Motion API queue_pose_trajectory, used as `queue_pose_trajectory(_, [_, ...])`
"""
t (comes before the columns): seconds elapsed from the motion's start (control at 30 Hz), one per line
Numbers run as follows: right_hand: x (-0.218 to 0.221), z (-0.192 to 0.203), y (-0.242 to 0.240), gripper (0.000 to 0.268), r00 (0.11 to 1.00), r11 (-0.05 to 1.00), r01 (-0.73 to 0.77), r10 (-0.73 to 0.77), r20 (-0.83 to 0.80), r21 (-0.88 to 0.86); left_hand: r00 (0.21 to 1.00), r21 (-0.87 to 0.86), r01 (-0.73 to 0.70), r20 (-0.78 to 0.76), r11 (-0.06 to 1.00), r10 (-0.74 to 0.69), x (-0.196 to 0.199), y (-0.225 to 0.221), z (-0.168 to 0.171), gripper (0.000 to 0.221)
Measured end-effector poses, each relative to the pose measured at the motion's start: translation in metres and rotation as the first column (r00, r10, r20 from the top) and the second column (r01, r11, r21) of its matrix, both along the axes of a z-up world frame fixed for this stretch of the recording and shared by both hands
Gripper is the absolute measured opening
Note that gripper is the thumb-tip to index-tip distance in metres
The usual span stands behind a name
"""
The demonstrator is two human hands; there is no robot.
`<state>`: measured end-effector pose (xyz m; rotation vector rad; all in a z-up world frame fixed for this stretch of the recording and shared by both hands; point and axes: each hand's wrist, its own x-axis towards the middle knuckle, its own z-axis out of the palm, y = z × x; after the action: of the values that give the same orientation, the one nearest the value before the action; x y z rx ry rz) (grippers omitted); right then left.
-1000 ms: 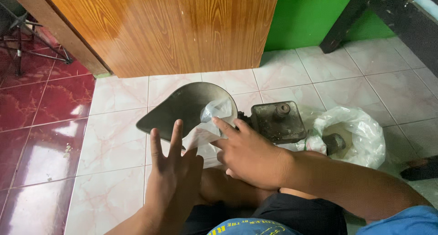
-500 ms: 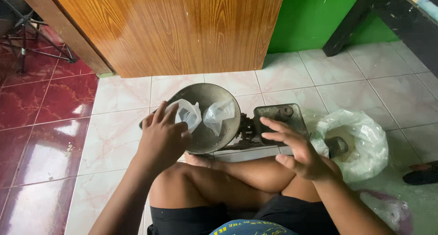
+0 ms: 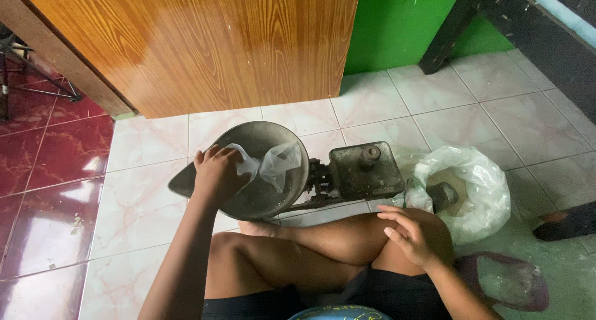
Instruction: The person fills plastic bags with a granular substance using a metal scoop and a balance scale.
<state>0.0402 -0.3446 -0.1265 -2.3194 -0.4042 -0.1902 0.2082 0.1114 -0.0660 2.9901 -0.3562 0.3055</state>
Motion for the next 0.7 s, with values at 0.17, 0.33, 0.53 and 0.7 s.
queue_pose_trajectory(0.17, [0.001,-0.042,-0.005,0.043,0.997,0.952,-0.005,0.027,-0.069,0.306,0.992,-0.072,-0.025,0.122,0.997,0.033,-0.03,0.003,0.002,0.048])
queue_pose_trajectory(0.33, [-0.003,-0.037,-0.004,0.039,1.0,0.967,-0.028,0.03,-0.005,0.254,0.914,-0.069,0.027,0.407,0.997,0.003,-0.055,0.006,0.001,0.042])
queue_pose_trajectory(0.53, [-0.02,-0.028,-0.01,0.032,0.998,0.973,0.039,-0.05,0.045,0.227,0.852,-0.286,0.088,0.518,0.954,0.077,-0.108,-0.04,0.002,0.029])
queue_pose_trajectory(0.7, [-0.047,-0.028,-0.068,0.027,0.805,0.807,0.591,-0.591,-0.055,-0.027,0.693,-0.334,0.696,0.545,0.636,-0.472,-0.168,-0.09,-0.017,0.007])
